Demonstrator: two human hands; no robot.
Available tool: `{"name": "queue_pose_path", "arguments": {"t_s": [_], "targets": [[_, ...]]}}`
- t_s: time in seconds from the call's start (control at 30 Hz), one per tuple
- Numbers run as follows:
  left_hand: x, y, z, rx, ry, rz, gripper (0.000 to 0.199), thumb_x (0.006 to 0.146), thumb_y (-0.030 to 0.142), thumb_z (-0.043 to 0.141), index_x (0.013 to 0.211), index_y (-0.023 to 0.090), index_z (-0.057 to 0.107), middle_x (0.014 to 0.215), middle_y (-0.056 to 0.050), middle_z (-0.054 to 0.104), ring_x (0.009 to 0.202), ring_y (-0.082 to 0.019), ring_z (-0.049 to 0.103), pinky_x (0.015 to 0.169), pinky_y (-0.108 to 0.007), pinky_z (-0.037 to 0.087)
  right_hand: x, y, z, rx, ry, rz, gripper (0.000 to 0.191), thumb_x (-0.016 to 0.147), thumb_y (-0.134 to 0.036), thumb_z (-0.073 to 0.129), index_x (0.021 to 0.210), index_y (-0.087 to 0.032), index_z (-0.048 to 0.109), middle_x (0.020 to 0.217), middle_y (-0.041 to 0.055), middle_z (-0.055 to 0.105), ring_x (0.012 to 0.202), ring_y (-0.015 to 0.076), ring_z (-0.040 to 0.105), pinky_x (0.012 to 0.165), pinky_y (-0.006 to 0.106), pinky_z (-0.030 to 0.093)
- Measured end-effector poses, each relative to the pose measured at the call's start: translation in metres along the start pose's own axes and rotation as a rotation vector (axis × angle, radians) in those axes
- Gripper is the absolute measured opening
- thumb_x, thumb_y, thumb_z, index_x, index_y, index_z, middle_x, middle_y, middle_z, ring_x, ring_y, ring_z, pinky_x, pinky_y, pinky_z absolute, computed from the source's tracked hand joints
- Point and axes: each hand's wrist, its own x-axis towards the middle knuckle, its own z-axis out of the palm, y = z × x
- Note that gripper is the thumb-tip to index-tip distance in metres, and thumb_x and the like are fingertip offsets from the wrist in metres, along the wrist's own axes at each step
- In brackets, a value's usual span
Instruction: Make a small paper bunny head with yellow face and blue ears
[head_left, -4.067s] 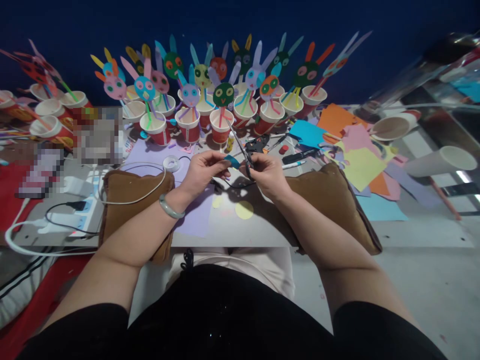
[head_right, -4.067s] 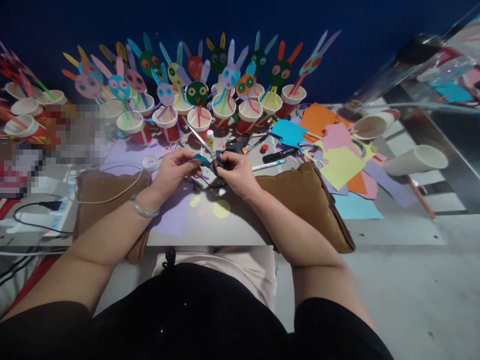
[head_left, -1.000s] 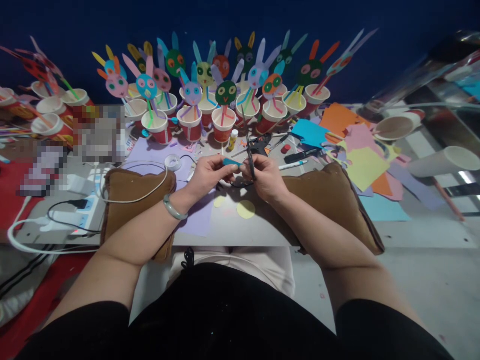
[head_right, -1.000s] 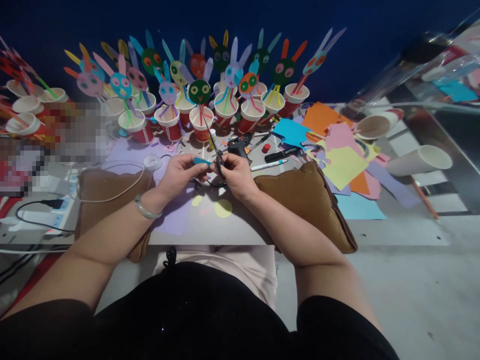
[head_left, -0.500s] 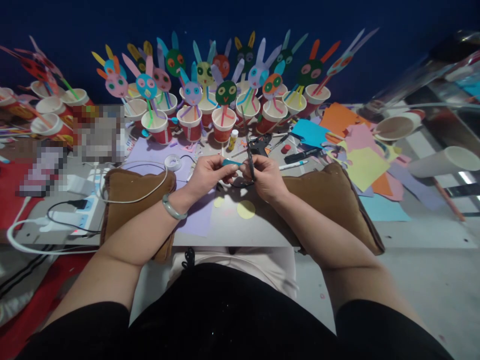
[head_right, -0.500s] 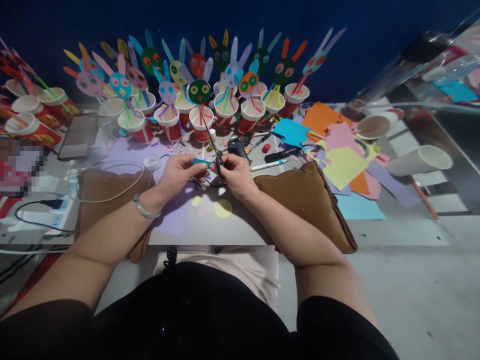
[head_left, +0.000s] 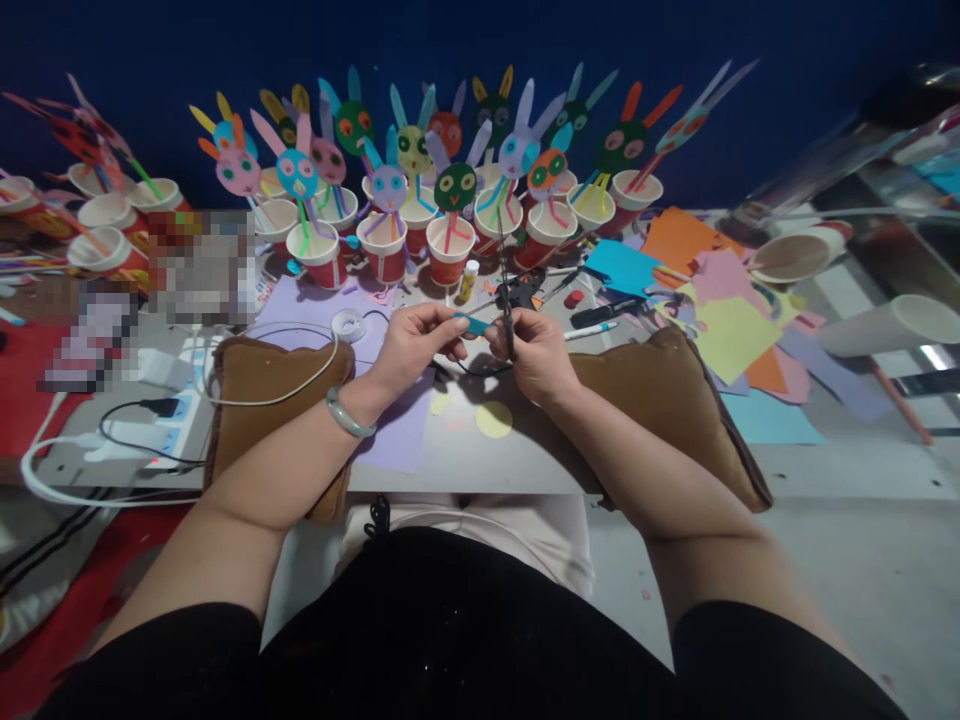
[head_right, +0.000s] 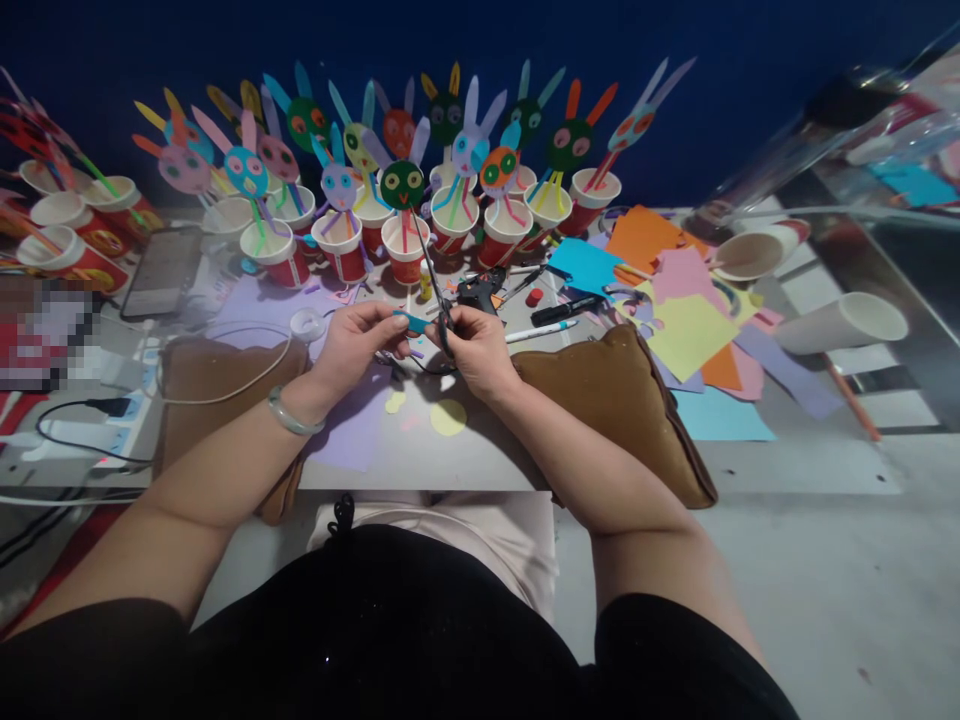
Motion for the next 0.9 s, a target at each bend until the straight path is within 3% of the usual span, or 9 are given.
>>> {"name": "queue_pose_path", "arguments": {"t_s": [0.3, 0.6, 0.73, 0.9], "targets": [[0.0001, 0.0029, 0.0019, 0.026, 0.02, -0.018, 0.049, 0.067, 0.061, 0.088, 0.073, 0.015, 0.07, 0.061, -0.001, 0.071, 0.051, -0.01, 0.065, 0.054, -0.023, 0.055, 0.0005, 0.001, -0.0006, -0.016, 0.004, 0.008, 0.047, 0.054, -0.047, 0.095, 0.062, -0.02, 0.057, 0.056, -0.0069, 0.05, 0.049, 0.0049, 0.037, 0.046, 0.023, 0.029], [0.0041, -0.0004, -0.0047, 0.027, 0.071, 0.008, 0.047, 0.072, 0.058, 0.086, 0.083, 0.016, 0.069, 0.059, 0.0, 0.07, 0.053, -0.012, 0.067, 0.054, -0.023, 0.054, 0.0008, 0.0002, -0.0004, 0.029, 0.037, -0.003, 0.044, 0.056, -0.041, 0.094, 0.059, -0.019, 0.056, 0.053, -0.0072, 0.05, 0.046, 0.0041, 0.036, 0.045, 0.022, 0.028], [0.0048, 0.0003, -0.0047, 0.025, 0.072, 0.031, 0.046, 0.072, 0.058, 0.086, 0.08, 0.016, 0.069, 0.058, 0.0, 0.069, 0.051, -0.011, 0.066, 0.054, -0.022, 0.054, 0.0013, 0.0003, -0.0004, 0.035, 0.075, -0.008, 0.038, 0.056, -0.04, 0.093, 0.063, -0.019, 0.063, 0.058, -0.0062, 0.055, 0.049, 0.0045, 0.038, 0.046, 0.021, 0.03], [-0.0008, -0.0035, 0.0019, 0.076, 0.07, 0.055, 0.045, 0.074, 0.059, 0.085, 0.079, 0.017, 0.069, 0.058, 0.001, 0.068, 0.052, -0.011, 0.065, 0.054, -0.023, 0.054, -0.0014, 0.002, 0.0028, 0.03, 0.03, 0.041, 0.034, 0.059, -0.044, 0.091, 0.07, -0.02, 0.069, 0.059, -0.0057, 0.056, 0.049, 0.0056, 0.039, 0.046, 0.022, 0.034]]}}
